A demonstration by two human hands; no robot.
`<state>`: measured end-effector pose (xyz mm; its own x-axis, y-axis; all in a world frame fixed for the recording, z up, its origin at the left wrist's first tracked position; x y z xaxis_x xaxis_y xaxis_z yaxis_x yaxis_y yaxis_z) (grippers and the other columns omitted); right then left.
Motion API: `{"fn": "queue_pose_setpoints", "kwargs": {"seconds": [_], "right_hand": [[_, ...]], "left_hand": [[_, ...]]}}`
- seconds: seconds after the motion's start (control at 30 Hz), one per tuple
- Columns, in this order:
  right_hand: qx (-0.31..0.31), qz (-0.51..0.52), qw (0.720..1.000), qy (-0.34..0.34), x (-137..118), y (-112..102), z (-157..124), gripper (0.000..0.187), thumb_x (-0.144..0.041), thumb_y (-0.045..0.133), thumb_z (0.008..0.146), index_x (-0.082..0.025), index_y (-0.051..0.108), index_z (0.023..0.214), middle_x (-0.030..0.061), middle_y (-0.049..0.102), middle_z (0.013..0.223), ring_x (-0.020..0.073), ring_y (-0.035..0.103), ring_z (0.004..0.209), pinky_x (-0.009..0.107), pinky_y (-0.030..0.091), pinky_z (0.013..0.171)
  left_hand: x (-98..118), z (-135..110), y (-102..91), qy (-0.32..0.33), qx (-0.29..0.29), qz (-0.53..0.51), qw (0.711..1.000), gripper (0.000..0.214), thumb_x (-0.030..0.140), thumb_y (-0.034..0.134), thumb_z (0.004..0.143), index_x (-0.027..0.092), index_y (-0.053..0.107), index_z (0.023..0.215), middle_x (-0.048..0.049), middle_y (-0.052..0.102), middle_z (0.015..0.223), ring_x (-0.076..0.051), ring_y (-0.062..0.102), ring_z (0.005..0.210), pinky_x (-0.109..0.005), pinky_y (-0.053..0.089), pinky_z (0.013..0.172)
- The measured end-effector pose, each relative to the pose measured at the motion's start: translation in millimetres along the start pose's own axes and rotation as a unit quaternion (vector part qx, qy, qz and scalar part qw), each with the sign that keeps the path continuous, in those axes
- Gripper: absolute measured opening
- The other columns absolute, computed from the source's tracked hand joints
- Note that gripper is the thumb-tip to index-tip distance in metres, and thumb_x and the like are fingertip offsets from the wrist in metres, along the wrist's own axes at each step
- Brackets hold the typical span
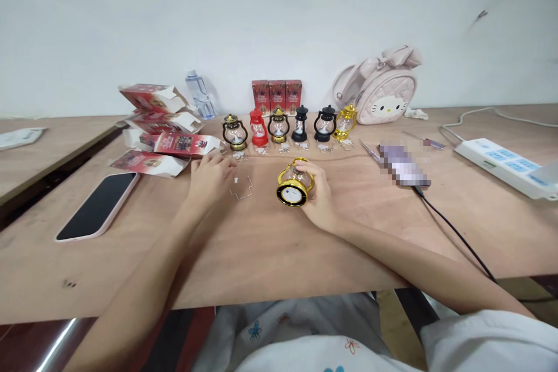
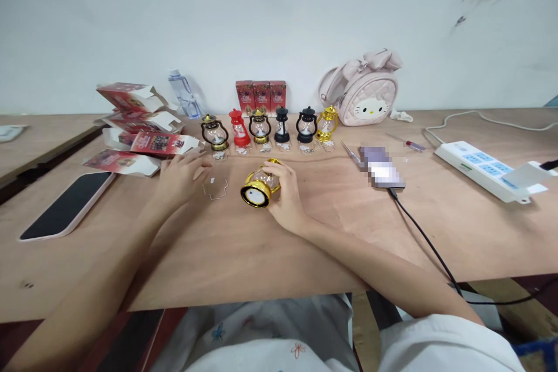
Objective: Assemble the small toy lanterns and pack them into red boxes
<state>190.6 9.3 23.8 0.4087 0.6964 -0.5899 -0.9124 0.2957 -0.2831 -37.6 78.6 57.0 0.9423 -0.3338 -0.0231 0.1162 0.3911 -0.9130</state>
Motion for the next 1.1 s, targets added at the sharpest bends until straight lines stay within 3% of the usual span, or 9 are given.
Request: {"fn": "queue_pose_setpoints", "kwargs": {"seconds": [0.07, 0.13, 0.37, 0.67, 0.83, 1.1], "right_hand": [[-0.005, 0.001, 1.000, 0.002, 0, 1, 0, 0.052, -0.017, 0.069, 0.075, -0.031, 0.046, 0.119, 0.0074, 0.055, 0.125, 0.0255, 0.049, 0.123, 0.050, 0.040, 0.103], [-0.011, 0.001, 1.000, 0.001, -1, 1, 0, 0.053, -0.016, 0.070, 0.074, -0.031, 0.046, 0.119, 0.0069, 0.055, 0.125, 0.0252, 0.049, 0.123, 0.050, 0.041, 0.103], [-0.021, 0.000, 1.000, 0.009, -3, 2, 0, 0.051, -0.014, 0.069, 0.074, -0.029, 0.047, 0.118, 0.0077, 0.056, 0.124, 0.0253, 0.048, 0.124, 0.048, 0.041, 0.102], [-0.026, 0.006, 1.000, 0.014, -2, 3, 0, 0.052, -0.012, 0.069, 0.073, -0.028, 0.048, 0.117, 0.0075, 0.057, 0.123, 0.0248, 0.049, 0.122, 0.047, 0.041, 0.102], [-0.030, 0.003, 0.999, 0.020, -2, 3, 0, 0.051, -0.012, 0.069, 0.073, -0.028, 0.048, 0.117, 0.0075, 0.056, 0.124, 0.0246, 0.050, 0.122, 0.047, 0.041, 0.102], [-0.031, 0.014, 0.999, 0.040, 1, 4, 0, 0.053, -0.013, 0.071, 0.071, -0.027, 0.048, 0.116, 0.0070, 0.058, 0.124, 0.0241, 0.052, 0.119, 0.046, 0.042, 0.101]], "left_hand": [[-5, 0, 11.0, -0.006, -0.090, 0.035, 0.995, 0.023, 0.027, 0.047, 0.089, 0.020, 0.067, 0.094, -0.0108, 0.067, 0.107, -0.033, 0.055, 0.106, -0.048, 0.039, 0.085], [-4, -1, 16.5, -0.002, -0.136, 0.044, 0.990, 0.023, 0.028, 0.049, 0.088, 0.019, 0.069, 0.092, -0.0116, 0.067, 0.107, -0.034, 0.055, 0.108, -0.048, 0.039, 0.086], [-7, 1, 19.1, -0.031, -0.159, 0.001, 0.987, 0.016, 0.026, 0.053, 0.082, 0.019, 0.068, 0.085, -0.0114, 0.069, 0.105, -0.031, 0.059, 0.104, -0.041, 0.043, 0.082], [-19, 4, 33.6, -0.037, -0.210, -0.090, 0.973, 0.014, 0.026, 0.054, 0.078, 0.019, 0.066, 0.074, -0.0063, 0.072, 0.080, -0.023, 0.065, 0.077, -0.030, 0.046, 0.067], [-14, 4, 29.7, -0.031, -0.202, -0.116, 0.972, 0.011, 0.023, 0.053, 0.075, 0.019, 0.061, 0.068, -0.0066, 0.070, 0.078, -0.022, 0.064, 0.074, -0.029, 0.045, 0.063], [-7, 2, 24.3, -0.039, -0.140, -0.165, 0.975, 0.009, 0.020, 0.053, 0.075, 0.018, 0.058, 0.083, -0.0034, 0.067, 0.078, -0.018, 0.062, 0.071, -0.027, 0.044, 0.063]]}}
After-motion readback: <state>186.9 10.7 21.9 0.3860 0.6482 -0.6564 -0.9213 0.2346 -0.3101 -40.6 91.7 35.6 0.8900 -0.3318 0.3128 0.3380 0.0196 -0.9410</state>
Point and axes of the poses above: each hand's wrist, its own z-axis towards the middle knuckle, its own y-axis out of the palm, x = y × z, the point moved 5 cm from there along z, towards the middle knuckle
